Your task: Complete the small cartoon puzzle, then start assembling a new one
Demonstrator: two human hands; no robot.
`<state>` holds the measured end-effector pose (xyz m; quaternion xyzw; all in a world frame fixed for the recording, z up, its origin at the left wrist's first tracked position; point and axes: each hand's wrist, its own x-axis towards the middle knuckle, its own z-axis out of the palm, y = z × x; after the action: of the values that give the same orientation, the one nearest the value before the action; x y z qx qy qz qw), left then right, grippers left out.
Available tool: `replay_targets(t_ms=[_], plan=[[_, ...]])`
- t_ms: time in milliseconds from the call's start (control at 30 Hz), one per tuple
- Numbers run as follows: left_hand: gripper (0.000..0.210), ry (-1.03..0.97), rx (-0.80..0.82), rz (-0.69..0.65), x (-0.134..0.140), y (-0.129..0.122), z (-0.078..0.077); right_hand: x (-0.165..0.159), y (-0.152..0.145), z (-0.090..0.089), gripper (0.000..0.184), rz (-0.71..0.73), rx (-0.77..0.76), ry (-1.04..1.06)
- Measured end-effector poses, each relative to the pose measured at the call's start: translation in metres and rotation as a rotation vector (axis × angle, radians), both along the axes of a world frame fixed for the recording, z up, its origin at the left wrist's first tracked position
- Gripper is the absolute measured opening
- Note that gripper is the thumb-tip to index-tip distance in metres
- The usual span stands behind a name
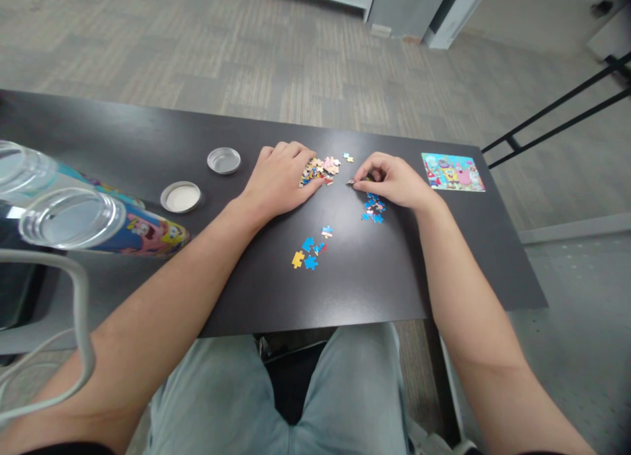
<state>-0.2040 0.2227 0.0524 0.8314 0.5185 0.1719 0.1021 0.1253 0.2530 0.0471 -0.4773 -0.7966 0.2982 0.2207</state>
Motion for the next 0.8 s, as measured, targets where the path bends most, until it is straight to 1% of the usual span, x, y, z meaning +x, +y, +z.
replay_targets(t_ms=[67, 100, 167, 267, 367, 433, 533, 633, 733, 800], plan=[[0.051, -0.012, 0.005, -0.001, 0.0, 0.0, -0.001, 0.005, -0.001, 0.004, 0.044, 0.092, -0.022, -0.002], [0.05, -0.018, 0.004, 0.001, -0.001, 0.0, -0.001, 0.006, -0.001, 0.004, 0.047, 0.105, -0.012, 0.002], [0.05, -0.022, -0.006, 0.003, -0.001, 0.0, -0.001, 0.004, 0.0, 0.0, 0.053, 0.053, 0.047, 0.007], [0.051, -0.014, -0.018, -0.002, -0.001, 0.0, 0.001, -0.002, 0.004, -0.014, 0.065, -0.064, 0.167, -0.038], [0.052, -0.008, -0.013, -0.009, -0.001, 0.001, 0.002, 0.0, 0.008, -0.022, 0.064, -0.06, 0.212, -0.076], [0.052, -0.006, -0.01, -0.006, -0.001, 0.001, 0.002, 0.008, 0.008, -0.017, 0.058, -0.001, 0.182, -0.051], [0.05, -0.013, -0.004, 0.004, -0.001, 0.002, 0.0, 0.02, 0.003, -0.002, 0.05, 0.102, 0.069, -0.018], [0.049, -0.021, -0.004, 0.009, -0.001, 0.002, 0.0, 0.018, -0.003, 0.011, 0.047, 0.143, -0.02, 0.007], [0.054, -0.019, -0.013, 0.02, 0.0, 0.002, 0.002, 0.001, -0.009, 0.014, 0.054, 0.086, 0.002, 0.03], [0.055, -0.016, -0.013, 0.024, 0.0, 0.002, 0.003, -0.009, -0.011, 0.013, 0.054, 0.031, 0.04, 0.01]])
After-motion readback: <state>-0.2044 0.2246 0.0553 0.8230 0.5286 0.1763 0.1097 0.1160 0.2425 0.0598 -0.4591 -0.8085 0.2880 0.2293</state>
